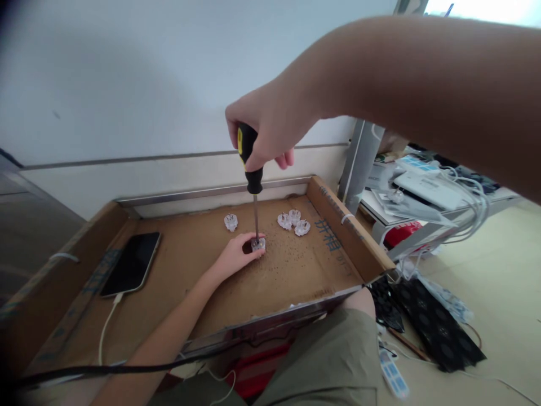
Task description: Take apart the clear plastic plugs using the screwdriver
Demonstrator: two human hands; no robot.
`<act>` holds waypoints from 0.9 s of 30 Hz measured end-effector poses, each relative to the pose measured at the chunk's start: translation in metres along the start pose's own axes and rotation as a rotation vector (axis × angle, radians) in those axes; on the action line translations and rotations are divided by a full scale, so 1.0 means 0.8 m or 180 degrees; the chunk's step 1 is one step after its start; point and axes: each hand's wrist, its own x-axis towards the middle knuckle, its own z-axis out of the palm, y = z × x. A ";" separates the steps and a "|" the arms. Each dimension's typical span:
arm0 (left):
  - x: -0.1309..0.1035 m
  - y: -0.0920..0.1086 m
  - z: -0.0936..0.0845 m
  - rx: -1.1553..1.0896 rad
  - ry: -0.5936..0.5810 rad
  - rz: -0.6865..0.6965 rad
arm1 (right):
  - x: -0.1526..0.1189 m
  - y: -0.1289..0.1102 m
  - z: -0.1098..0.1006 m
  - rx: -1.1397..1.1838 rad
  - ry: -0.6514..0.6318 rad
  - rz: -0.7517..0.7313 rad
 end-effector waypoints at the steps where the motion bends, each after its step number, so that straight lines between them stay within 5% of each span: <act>1: 0.000 0.000 0.000 0.0017 0.0000 -0.0002 | -0.001 -0.001 0.000 -0.0038 0.0076 0.0059; 11: -0.002 0.003 -0.001 0.0209 0.0088 0.0082 | 0.002 -0.004 0.001 -0.0115 0.0395 0.0135; 16: -0.001 0.002 -0.001 0.0339 0.0202 0.0252 | 0.011 -0.007 -0.007 0.0003 -0.0252 0.0189; 20: -0.002 0.003 0.000 0.0339 0.0145 0.0208 | 0.008 -0.015 -0.011 -0.0270 0.0256 0.0077; 23: -0.003 0.004 0.001 0.0305 0.0123 0.0186 | 0.006 -0.018 -0.011 0.0219 -0.0065 -0.0138; 27: -0.003 0.005 0.001 0.0296 0.0086 0.0134 | 0.005 -0.020 -0.011 -0.0222 0.0324 0.0130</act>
